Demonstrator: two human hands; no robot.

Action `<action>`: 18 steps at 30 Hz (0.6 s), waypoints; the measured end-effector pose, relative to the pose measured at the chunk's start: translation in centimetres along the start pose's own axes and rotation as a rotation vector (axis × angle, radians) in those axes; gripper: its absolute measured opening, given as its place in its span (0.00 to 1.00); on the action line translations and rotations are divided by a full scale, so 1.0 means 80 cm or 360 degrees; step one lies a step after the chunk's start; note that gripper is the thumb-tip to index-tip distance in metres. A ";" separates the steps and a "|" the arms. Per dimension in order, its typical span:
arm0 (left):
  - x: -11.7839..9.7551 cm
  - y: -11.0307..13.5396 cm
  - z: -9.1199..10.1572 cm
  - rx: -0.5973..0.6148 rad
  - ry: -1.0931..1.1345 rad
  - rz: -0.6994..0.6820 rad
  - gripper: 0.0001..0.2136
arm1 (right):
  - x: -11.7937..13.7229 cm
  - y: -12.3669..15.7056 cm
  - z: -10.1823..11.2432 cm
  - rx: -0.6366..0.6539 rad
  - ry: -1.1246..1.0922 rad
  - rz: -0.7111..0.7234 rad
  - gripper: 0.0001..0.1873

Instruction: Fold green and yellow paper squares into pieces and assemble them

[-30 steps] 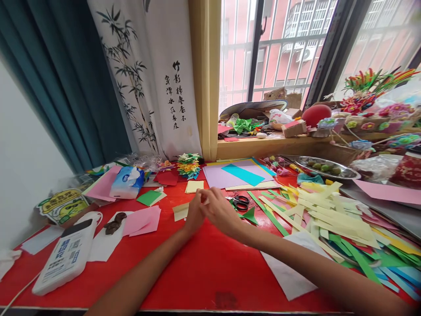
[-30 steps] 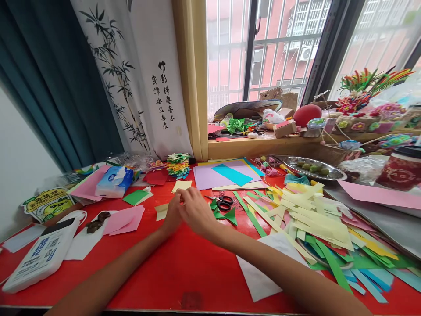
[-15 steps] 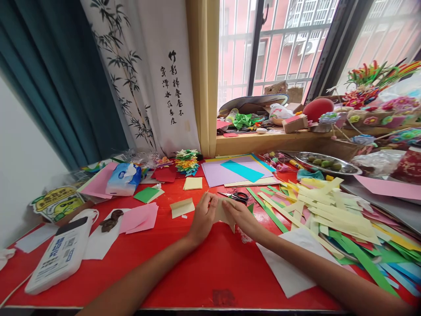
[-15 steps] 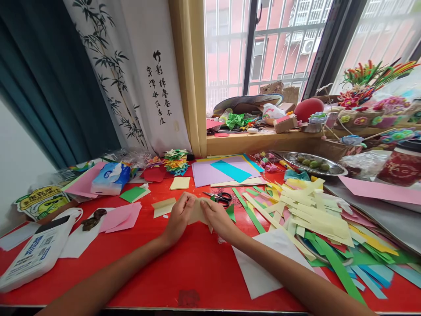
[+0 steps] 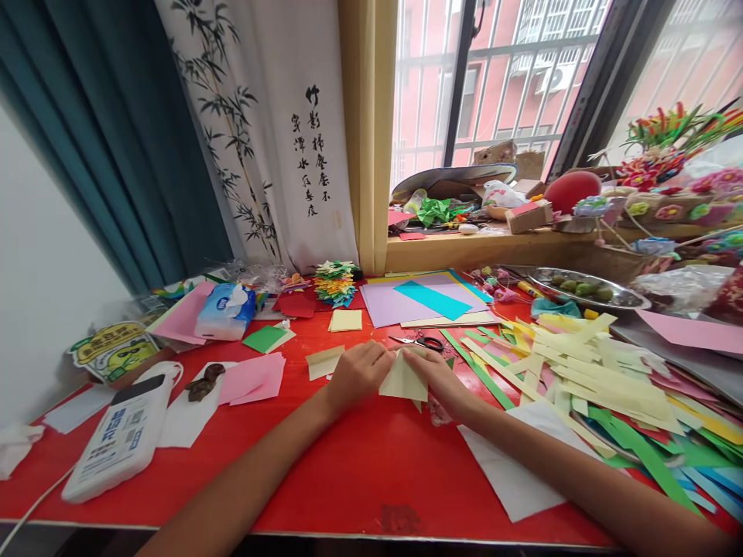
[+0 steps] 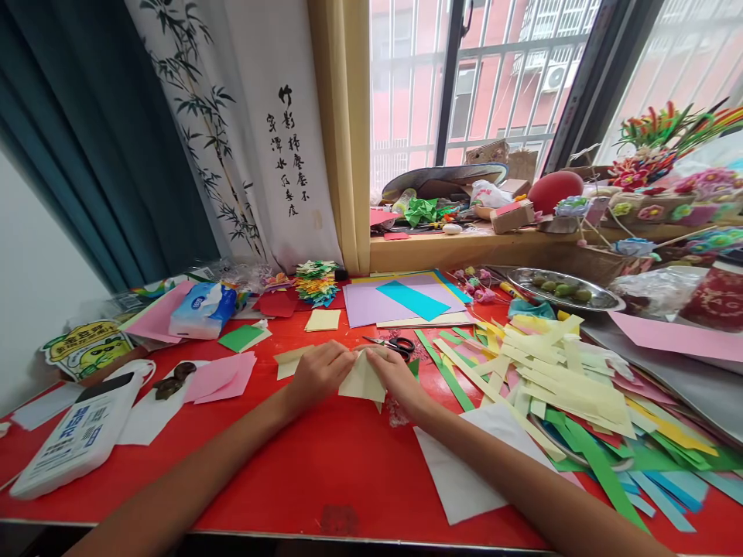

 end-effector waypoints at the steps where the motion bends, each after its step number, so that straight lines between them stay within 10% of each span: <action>1: 0.000 0.001 0.000 0.0014 -0.0116 -0.0148 0.05 | -0.004 -0.001 0.002 -0.0006 -0.0052 -0.0009 0.19; 18: 0.010 0.006 0.006 0.0003 -0.0190 -0.0638 0.09 | -0.019 -0.017 0.011 0.0277 -0.0522 -0.0125 0.13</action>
Point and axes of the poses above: each hand's wrist, its own y-axis away from the middle knuckle, its own z-axis out of the back of the hand, x = y × z, the point moved 3 cm from there along -y, towards the middle knuckle, and after that the axes turned 8 degrees about x, right-handed, at the moved point
